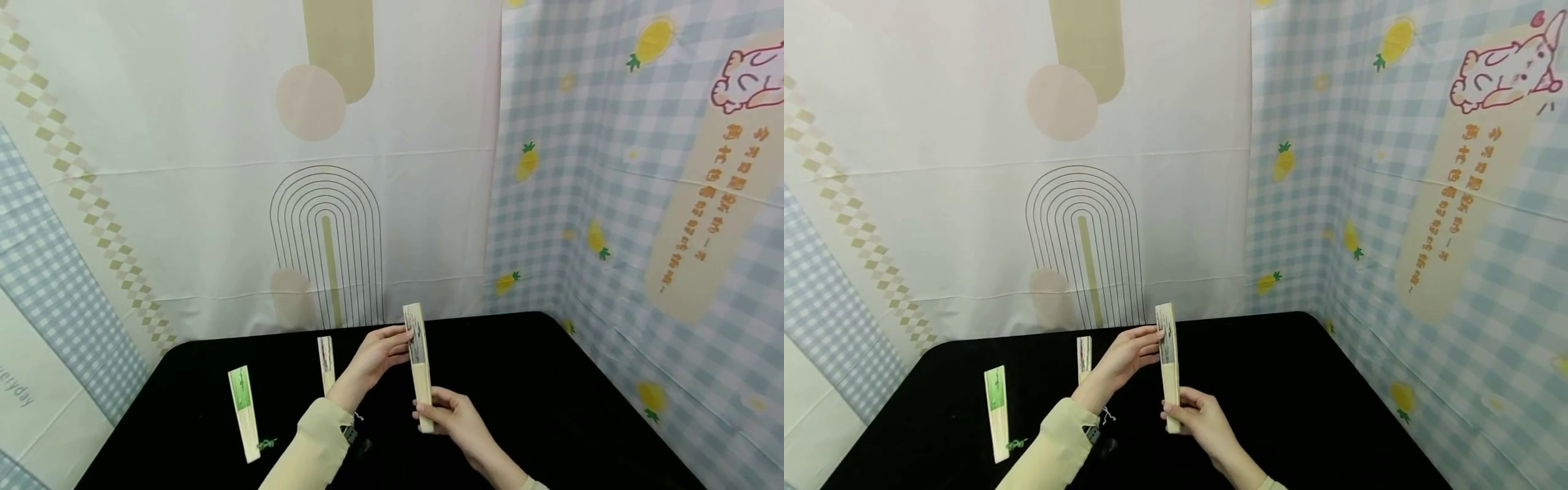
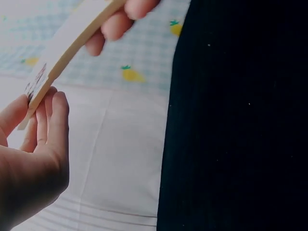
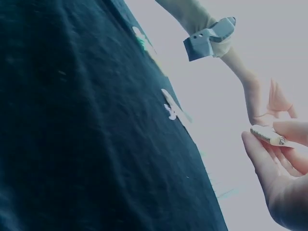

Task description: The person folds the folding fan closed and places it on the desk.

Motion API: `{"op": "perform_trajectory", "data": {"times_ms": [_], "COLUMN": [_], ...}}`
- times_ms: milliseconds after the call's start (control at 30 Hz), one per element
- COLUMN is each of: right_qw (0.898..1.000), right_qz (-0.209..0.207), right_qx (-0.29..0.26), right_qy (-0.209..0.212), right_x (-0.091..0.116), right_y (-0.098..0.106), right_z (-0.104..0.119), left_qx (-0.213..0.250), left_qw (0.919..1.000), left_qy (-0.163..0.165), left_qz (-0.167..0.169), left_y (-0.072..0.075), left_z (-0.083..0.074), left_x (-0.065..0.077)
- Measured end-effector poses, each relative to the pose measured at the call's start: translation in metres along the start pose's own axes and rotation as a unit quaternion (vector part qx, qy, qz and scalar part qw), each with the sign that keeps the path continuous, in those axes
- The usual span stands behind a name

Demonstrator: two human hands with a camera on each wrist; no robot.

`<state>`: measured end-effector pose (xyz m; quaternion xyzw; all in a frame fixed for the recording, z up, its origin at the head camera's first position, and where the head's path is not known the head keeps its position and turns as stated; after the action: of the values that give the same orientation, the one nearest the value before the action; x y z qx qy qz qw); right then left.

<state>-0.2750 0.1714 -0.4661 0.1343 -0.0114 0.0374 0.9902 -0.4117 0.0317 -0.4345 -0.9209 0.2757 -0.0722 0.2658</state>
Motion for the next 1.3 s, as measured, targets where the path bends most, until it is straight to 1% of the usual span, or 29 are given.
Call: {"op": "perform_trajectory", "data": {"times_ms": [233, 333, 500, 733, 900, 1067, 1300], "right_qw": [0.999, 0.999, 0.999, 0.998, 0.998, 0.998, 0.999], "right_qz": [-0.035, -0.041, -0.052, -0.049, -0.033, -0.020, 0.015], "right_qx": [-0.018, -0.020, -0.003, 0.019, 0.020, 0.027, 0.032], "right_qy": [-0.004, -0.006, -0.017, -0.033, -0.042, -0.050, -0.037], "right_x": [-0.010, -0.014, -0.020, -0.027, -0.031, -0.034, -0.033], "right_y": [0.013, 0.017, 0.024, 0.031, 0.033, 0.034, 0.032], "right_z": [0.003, 0.000, -0.008, -0.021, -0.033, -0.043, -0.047], "left_qx": [-0.043, -0.060, -0.091, -0.131, -0.147, -0.159, -0.180], "left_qw": [0.9990, 0.9980, 0.9956, 0.9906, 0.9876, 0.9847, 0.9800], "left_qy": [0.010, 0.016, 0.024, 0.035, 0.042, 0.056, 0.067], "left_qz": [0.012, 0.007, -0.003, -0.021, -0.034, -0.043, -0.054], "left_y": [-0.014, -0.016, -0.016, -0.010, 0.001, 0.012, 0.020], "left_z": [0.008, 0.011, 0.019, 0.033, 0.046, 0.056, 0.061], "left_x": [-0.017, -0.023, -0.034, -0.046, -0.051, -0.054, -0.053]}}
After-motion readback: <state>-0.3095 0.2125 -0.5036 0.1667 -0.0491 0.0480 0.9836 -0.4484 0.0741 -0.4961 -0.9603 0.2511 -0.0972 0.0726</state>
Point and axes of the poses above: each hand's wrist, its own x-axis away from the middle knuckle, its own y-axis out of the back of the hand, z = x × y, the point moved 4 cm from there along -x, towards the middle knuckle, and after that the axes turned 13 degrees about x, right-handed, at the moved point
